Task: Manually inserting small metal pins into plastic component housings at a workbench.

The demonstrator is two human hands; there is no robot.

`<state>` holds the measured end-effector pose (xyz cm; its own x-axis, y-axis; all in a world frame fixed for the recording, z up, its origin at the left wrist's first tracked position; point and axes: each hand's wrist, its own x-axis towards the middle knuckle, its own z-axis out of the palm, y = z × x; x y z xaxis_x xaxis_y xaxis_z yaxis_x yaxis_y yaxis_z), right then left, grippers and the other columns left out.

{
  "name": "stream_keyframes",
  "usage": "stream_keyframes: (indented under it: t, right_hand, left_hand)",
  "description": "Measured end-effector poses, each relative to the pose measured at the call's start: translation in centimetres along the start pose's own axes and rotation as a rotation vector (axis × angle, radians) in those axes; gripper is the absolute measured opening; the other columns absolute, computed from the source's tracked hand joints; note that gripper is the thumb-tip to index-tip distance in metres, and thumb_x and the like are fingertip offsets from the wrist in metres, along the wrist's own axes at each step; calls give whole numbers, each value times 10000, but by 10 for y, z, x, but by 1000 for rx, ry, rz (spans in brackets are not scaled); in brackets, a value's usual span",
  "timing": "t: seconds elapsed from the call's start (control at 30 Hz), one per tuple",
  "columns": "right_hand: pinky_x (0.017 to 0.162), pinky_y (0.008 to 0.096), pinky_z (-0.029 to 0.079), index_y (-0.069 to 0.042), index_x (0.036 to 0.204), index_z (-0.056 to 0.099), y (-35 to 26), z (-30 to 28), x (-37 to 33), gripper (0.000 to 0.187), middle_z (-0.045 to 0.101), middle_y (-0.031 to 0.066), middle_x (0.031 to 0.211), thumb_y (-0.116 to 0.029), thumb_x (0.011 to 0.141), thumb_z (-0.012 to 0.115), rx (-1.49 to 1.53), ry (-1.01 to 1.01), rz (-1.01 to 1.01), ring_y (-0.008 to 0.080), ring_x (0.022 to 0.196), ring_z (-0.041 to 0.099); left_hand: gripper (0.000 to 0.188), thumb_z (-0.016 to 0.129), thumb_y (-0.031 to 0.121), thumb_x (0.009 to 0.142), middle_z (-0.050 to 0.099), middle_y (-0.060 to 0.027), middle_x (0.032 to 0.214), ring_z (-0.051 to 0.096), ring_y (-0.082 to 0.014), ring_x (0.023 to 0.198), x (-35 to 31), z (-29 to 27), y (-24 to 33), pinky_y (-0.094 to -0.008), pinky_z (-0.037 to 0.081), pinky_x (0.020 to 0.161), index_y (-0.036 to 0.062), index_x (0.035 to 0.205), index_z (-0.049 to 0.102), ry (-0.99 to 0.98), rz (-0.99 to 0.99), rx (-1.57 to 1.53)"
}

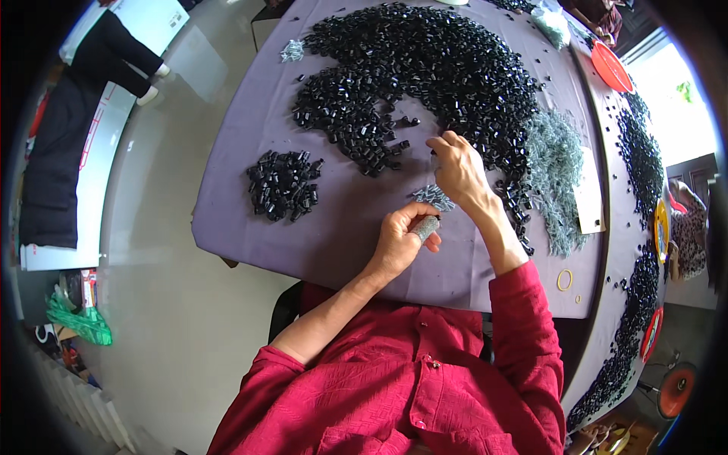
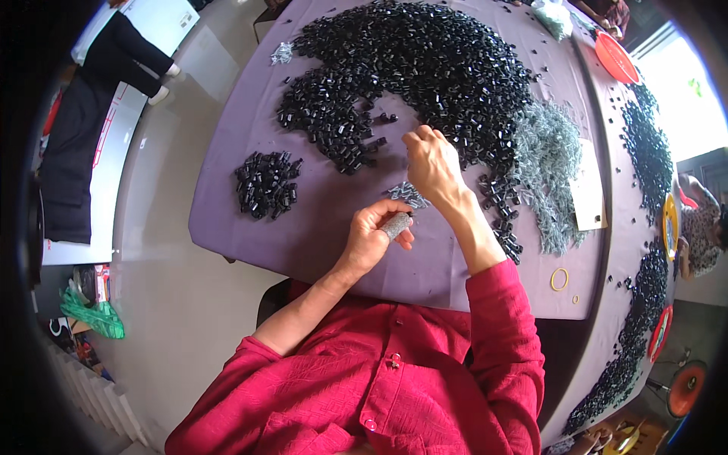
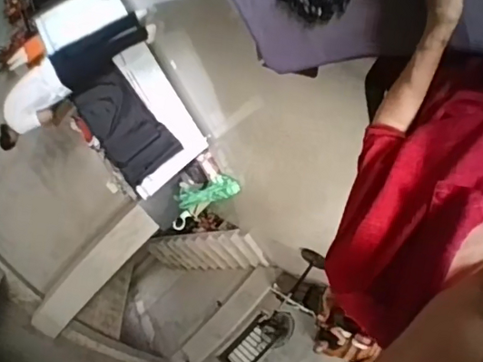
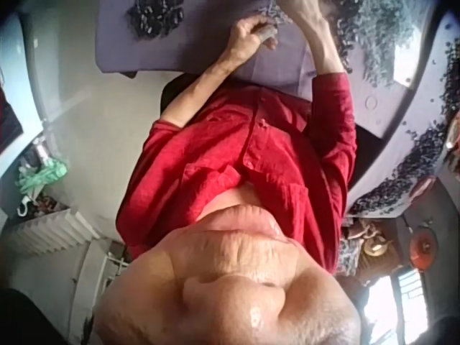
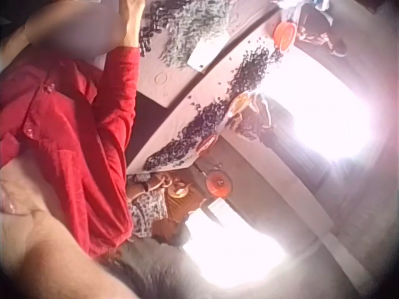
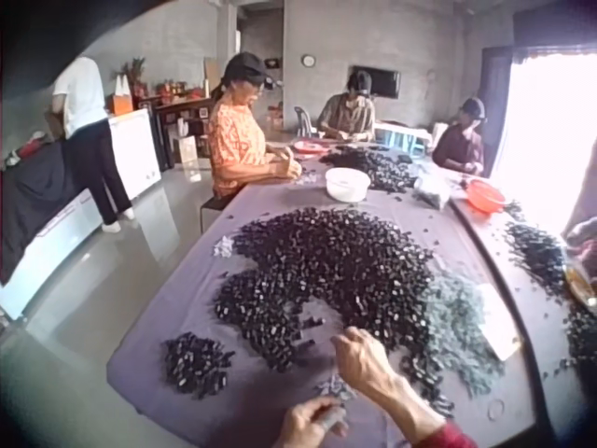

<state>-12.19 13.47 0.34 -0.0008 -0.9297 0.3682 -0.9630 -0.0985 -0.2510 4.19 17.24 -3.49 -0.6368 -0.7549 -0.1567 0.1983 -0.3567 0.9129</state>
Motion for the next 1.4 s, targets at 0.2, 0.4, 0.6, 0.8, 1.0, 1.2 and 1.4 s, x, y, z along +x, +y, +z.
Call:
stream_keyframes:
  t: [0.2,0.4,0.6,0.8,1.0,1.2,1.4]
  right_hand:
    - [702,223,492,26,992,613,-14,-28,-59,201,641,49,870,95,818,540,971,80,606,124,753,611]
    - [697,240,513,16,1011,613,-30,-23,-110,177,636,55,907,36,846,551,1340,232,814,124,773,618]
    - [662,220,502,19,1002,621,-34,-16,-114,166,648,38,875,23,841,583,1371,268,753,88,748,600]
    - [649,208,477,25,976,622,-39,-10,-116,167,649,34,834,69,822,575,1283,261,742,74,714,572]
    - [642,201,466,27,967,620,-41,-12,-116,171,649,49,817,87,821,557,1108,155,746,67,696,558]
    - [678,217,480,30,954,620,-40,-6,-119,274,656,59,812,162,749,494,1044,184,682,88,736,590]
    - [697,232,492,24,943,625,-44,-5,-118,339,659,74,829,181,687,469,896,204,596,110,776,612]
  left_hand:
    - [131,527,-20,875,619,-77,787,621,-141,626,3,5,3,-277,552,538,-28,986,595,73,23,13]
    - [137,518,-16,881,597,-71,776,611,-129,623,7,8,4,-270,552,539,-27,997,589,47,38,89]
    - [128,512,-27,881,616,-59,743,607,-107,587,6,12,5,-249,537,504,-29,970,605,59,18,151]
    - [180,495,-45,871,639,-86,752,618,-123,611,1,14,10,-253,541,550,-45,1013,605,38,3,288]
    - [189,486,-49,866,648,-92,742,621,-130,595,2,14,7,-249,536,550,-52,1007,611,52,14,299]
    - [191,483,-54,866,654,-95,753,631,-134,607,3,15,9,-249,543,563,-45,1000,618,60,-19,303]
    - [208,463,-66,874,655,-93,761,647,-142,645,2,11,8,-258,551,591,-40,1013,615,37,11,362]
